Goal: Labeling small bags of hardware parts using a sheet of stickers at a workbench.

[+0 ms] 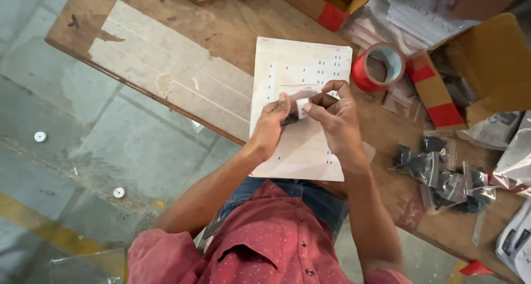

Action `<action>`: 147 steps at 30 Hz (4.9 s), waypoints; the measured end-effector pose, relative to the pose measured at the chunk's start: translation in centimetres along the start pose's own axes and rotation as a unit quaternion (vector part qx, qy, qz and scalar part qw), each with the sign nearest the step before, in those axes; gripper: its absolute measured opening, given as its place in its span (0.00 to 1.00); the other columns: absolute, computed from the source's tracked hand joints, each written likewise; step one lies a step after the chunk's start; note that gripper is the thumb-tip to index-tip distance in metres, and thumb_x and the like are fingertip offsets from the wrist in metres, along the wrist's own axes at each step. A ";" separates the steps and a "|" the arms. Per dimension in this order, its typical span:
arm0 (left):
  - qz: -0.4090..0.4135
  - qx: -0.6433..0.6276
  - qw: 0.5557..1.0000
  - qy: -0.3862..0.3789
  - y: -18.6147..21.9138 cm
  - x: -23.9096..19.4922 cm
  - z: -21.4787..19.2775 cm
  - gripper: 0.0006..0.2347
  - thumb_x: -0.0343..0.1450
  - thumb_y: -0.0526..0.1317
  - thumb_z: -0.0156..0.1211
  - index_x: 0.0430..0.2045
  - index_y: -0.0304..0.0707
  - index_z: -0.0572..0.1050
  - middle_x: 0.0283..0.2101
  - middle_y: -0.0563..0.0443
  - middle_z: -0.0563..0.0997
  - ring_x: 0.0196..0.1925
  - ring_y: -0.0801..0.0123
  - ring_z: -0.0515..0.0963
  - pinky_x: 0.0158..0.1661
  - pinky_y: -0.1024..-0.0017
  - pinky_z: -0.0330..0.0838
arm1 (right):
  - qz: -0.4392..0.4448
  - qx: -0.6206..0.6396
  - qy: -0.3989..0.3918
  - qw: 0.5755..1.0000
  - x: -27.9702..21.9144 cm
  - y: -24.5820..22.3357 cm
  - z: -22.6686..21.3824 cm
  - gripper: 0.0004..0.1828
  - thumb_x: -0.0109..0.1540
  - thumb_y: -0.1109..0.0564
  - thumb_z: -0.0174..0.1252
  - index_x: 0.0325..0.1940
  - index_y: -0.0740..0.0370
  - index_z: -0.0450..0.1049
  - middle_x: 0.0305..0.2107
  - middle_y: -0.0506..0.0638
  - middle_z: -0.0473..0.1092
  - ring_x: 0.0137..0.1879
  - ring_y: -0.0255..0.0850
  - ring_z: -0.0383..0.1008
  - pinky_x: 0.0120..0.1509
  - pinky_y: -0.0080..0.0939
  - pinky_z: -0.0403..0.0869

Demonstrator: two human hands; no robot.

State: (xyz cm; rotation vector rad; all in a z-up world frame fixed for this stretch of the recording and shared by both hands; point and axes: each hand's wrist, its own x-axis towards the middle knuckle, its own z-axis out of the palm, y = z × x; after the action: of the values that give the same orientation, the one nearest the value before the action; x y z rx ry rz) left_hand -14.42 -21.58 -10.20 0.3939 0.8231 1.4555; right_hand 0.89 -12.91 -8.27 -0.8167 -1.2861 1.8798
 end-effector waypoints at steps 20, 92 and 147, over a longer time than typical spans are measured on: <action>0.400 0.558 0.713 0.142 1.9 -1.6 3.5 0.19 0.66 0.41 0.74 0.49 0.38 0.77 0.62 0.33 0.71 0.66 0.46 0.65 0.63 0.55 0.65 | 0.052 0.130 0.050 0.989 0.2 1.3 -2.9 0.07 0.66 0.66 0.62 0.49 0.67 0.76 0.39 0.51 0.76 0.44 0.38 0.76 0.52 0.42 0.78; 0.261 0.167 0.945 0.108 1.3 -5.7 -2.9 0.20 0.70 0.22 0.45 0.57 0.32 0.67 0.63 0.46 0.74 0.67 0.65 0.74 0.65 0.67 0.70 | 0.067 -0.358 -0.107 0.925 3.9 -2.9 2.1 0.25 0.62 0.64 0.64 0.61 0.69 0.64 0.31 0.50 0.74 0.36 0.33 0.76 0.41 0.33 0.76; 0.417 0.369 0.806 0.202 2.2 -13.2 -3.4 0.25 0.64 0.19 0.50 0.57 0.34 0.68 0.66 0.40 0.69 0.66 0.58 0.74 0.62 0.69 0.75 | -0.087 -0.271 -0.150 0.947 15.2 1.4 13.0 0.23 0.63 0.62 0.68 0.57 0.67 0.66 0.32 0.49 0.75 0.36 0.33 0.78 0.36 0.33 0.76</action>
State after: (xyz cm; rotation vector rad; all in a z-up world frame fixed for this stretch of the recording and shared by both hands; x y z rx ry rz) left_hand -17.21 -34.85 -7.70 1.1764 1.7188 2.0145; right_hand -18.25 -7.20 -7.27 -0.6653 -2.0504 1.5613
